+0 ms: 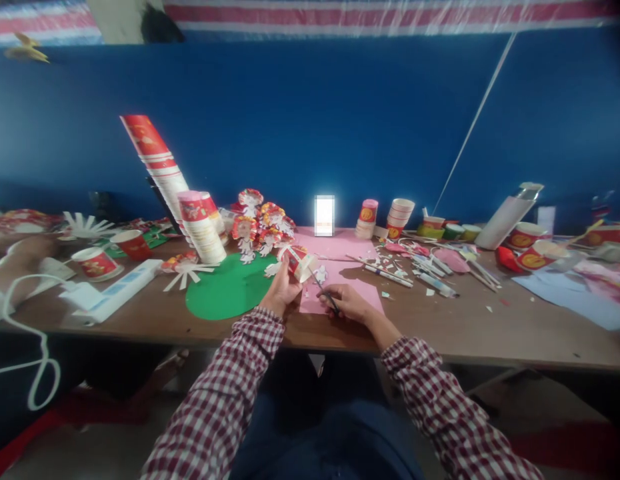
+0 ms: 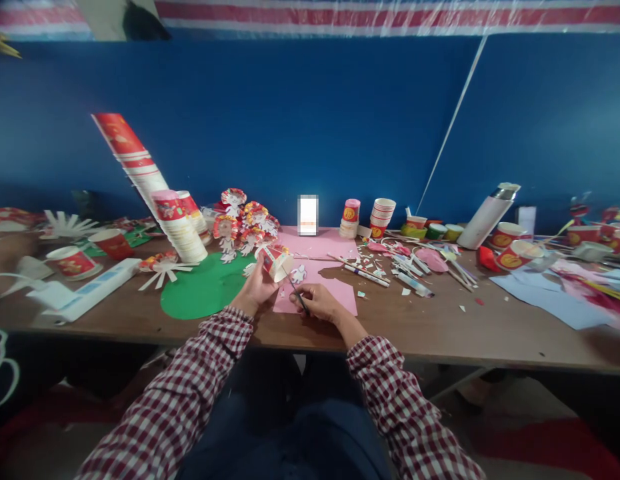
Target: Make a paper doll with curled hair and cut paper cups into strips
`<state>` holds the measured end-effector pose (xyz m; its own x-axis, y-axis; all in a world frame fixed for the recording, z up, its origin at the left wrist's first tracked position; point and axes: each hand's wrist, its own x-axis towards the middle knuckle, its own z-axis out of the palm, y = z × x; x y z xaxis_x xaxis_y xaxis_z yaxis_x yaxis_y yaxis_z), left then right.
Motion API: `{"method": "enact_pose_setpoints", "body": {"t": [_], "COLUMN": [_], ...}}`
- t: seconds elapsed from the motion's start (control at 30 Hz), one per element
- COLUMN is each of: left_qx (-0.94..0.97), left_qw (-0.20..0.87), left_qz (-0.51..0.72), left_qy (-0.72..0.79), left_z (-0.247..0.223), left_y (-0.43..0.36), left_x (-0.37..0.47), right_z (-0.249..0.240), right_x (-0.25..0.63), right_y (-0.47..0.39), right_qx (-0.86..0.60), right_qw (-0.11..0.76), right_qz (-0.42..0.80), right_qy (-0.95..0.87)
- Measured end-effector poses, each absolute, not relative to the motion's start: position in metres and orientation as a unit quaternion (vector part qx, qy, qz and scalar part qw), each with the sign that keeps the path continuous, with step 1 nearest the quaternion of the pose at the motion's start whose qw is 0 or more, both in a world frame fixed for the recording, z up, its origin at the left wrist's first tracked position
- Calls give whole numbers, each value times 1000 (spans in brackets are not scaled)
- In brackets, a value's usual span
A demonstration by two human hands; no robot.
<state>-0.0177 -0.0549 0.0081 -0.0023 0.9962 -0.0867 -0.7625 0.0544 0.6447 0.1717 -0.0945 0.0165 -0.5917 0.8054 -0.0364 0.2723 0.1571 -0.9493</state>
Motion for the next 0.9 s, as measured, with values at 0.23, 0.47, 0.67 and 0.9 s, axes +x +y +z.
{"method": "enact_pose_setpoints", "body": {"t": [0.23,0.47,0.67,0.9], "left_qx": [184,164,195,237], "left_qw": [700,682,660,642], "left_qz": [653,669,676,684], "left_qy": [223,245,262,253], "left_z": [12,15,14,6], "left_y": [-59,-58,-60,-58], "left_x": [-21,-17,-13,-12], "right_z": [9,7,9,15], "right_x": [172,171,171,169], "right_y": [-90,-88,-91,-95], "right_qx": [-375,-381,-372,-368], "right_qw": [238,232,238,251], "right_qz": [514,513,532,542], "right_qy": [-734,-734,-723,-713]}}
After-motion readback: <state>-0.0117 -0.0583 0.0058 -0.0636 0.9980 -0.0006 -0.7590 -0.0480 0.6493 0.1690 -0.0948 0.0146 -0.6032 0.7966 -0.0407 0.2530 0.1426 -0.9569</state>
